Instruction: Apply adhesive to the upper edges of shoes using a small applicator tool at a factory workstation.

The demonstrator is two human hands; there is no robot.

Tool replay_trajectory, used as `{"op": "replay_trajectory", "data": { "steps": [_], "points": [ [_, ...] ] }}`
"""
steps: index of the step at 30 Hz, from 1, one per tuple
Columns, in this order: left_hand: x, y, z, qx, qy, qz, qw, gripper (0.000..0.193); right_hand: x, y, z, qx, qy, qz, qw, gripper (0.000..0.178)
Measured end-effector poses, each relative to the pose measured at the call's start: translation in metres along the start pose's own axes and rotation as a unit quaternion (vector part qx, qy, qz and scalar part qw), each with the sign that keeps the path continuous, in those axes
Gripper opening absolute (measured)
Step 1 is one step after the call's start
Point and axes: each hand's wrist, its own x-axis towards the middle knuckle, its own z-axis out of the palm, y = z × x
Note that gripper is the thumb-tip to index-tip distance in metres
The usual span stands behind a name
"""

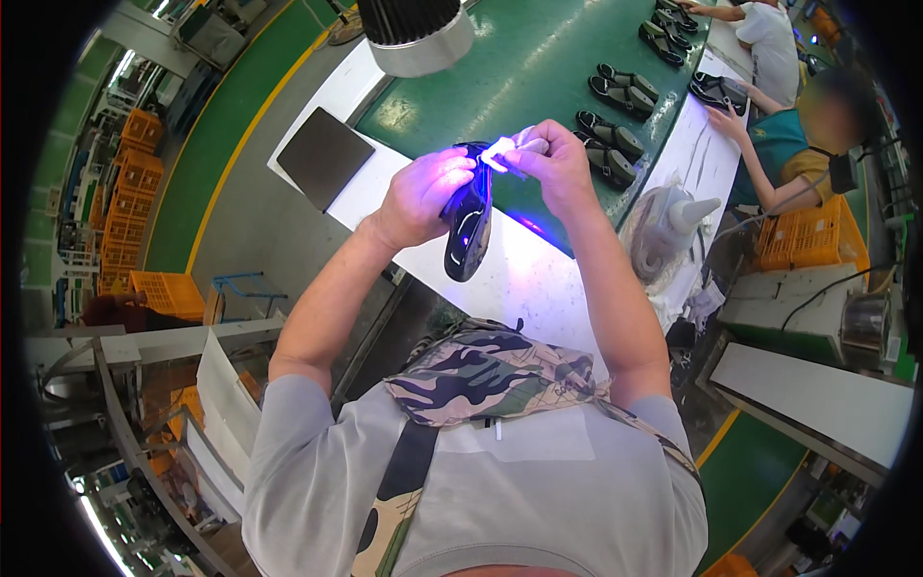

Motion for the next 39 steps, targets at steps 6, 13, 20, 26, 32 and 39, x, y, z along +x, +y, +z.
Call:
{"op": "replay_trajectory", "data": {
  "steps": [6,13,20,26,32,39],
  "points": [
    [-0.002,-0.001,0.015,0.0,-0.008,-0.032,0.999,0.051,-0.014,0.0,-0.009,0.054,-0.013,0.065,0.996,0.021],
    [0.0,0.0,0.022,0.007,-0.068,-0.103,0.992,0.047,-0.025,-0.02,-0.012,0.048,-0.01,0.064,0.997,0.02],
    [0.001,0.009,0.016,-0.055,-0.204,-0.237,0.948,0.046,-0.021,-0.031,-0.013,-0.023,-0.026,0.027,0.999,0.021],
    [0.0,0.013,0.003,-0.195,-0.326,-0.278,0.882,0.065,-0.018,-0.029,-0.011,-0.059,-0.026,-0.002,0.998,0.02],
    [-0.007,0.018,-0.003,-0.329,-0.377,-0.359,0.788,0.069,-0.016,-0.022,-0.009,-0.054,-0.025,-0.025,0.998,0.019],
    [-0.026,0.019,0.0,-0.463,-0.345,-0.465,0.671,0.07,-0.017,-0.016,-0.005,-0.059,-0.026,-0.017,0.998,0.018]
  ]
}}
